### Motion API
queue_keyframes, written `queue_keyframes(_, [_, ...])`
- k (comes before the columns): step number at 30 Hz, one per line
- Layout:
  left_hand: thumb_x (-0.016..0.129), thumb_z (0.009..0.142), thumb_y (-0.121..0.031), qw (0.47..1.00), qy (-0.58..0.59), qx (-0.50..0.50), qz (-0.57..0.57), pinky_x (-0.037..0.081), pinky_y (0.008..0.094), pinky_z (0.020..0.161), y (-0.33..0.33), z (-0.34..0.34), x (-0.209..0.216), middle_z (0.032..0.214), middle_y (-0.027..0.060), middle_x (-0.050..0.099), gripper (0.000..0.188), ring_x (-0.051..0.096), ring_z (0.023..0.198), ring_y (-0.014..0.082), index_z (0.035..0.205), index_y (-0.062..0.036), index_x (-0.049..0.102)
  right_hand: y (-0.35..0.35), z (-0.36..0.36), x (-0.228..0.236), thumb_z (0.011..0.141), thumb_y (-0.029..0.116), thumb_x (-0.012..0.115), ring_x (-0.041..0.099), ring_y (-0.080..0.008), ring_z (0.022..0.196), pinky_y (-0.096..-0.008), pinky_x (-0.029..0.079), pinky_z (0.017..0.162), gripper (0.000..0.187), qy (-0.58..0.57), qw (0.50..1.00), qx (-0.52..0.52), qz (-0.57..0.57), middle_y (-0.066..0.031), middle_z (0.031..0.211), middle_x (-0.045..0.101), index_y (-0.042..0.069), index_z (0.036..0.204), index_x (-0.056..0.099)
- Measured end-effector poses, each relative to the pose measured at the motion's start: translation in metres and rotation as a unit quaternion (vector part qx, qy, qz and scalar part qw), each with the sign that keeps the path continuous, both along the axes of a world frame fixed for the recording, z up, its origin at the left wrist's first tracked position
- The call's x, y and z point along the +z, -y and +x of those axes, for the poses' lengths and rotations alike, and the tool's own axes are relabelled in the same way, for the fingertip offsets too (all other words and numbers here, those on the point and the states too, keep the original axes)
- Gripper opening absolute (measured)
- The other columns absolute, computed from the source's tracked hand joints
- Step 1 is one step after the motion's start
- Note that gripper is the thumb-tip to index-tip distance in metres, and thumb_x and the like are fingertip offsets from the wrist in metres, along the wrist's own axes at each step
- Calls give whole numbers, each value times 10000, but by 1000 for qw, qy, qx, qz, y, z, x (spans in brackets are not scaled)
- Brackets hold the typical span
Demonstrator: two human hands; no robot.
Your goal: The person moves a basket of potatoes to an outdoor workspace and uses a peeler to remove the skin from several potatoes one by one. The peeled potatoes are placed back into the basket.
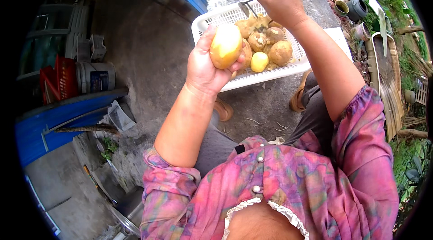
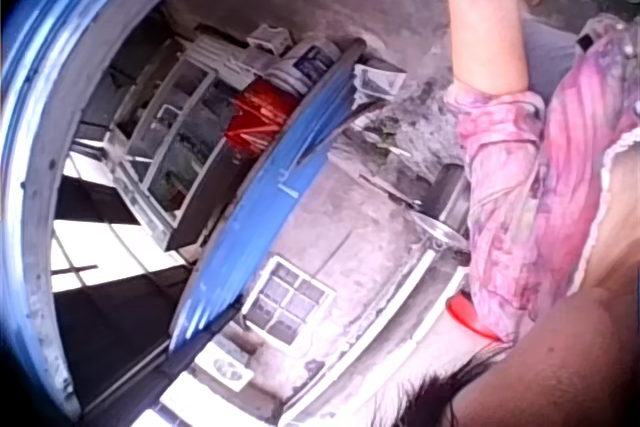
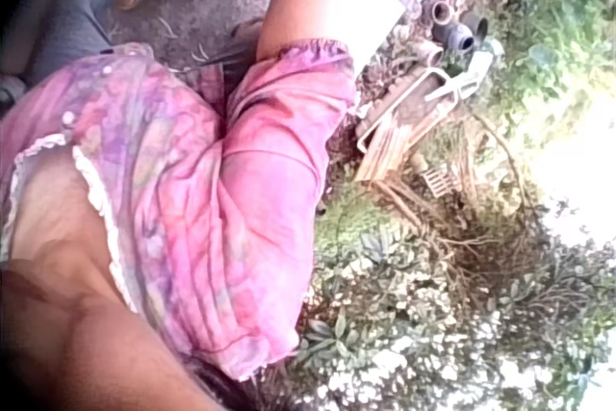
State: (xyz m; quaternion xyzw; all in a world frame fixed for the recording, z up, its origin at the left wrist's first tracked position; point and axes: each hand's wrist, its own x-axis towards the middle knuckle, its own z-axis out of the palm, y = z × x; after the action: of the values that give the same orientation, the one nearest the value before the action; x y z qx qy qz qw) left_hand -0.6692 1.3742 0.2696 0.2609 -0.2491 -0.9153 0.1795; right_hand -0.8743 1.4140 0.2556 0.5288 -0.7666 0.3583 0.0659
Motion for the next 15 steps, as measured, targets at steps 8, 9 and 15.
queue_keyframes(8, [437, 907, -432, 996, -70, -44, -17, 464, 286, 507, -1, 3, -1, 895, 162, 607, 464, 586, 674, 258, 1038, -3, 555, 0, 18, 8, 880, 407, 457, 626, -319, 733, -422, 497, 673, 382, 48, 992, 45, 106, -147, 752, 643, 90, 784, 648])
queue_keyframes(9, [433, 910, -432, 993, -85, -81, -32, 472, 292, 522, 1, 5, -1, 900, 159, 609, 462, 591, 681, 257, 1042, -7, 556, 3, 7, -3, 879, 406, 454, 625, -321, 750, -424, 495, 678, 379, 38, 987, 16, 153, -149, 775, 646, 93, 800, 651])
queue_keyframes(15, [381, 944, -415, 998, 44, 36, -37, 482, 327, 587, 7, 2, -4, 994, 115, 608, 450, 600, 838, 227, 1149, -28, 485, 0, 9, 8, 878, 418, 449, 626, -310, 774, -429, 493, 697, 389, 101, 991, 31, 86, -128, 788, 651, 93, 804, 651])
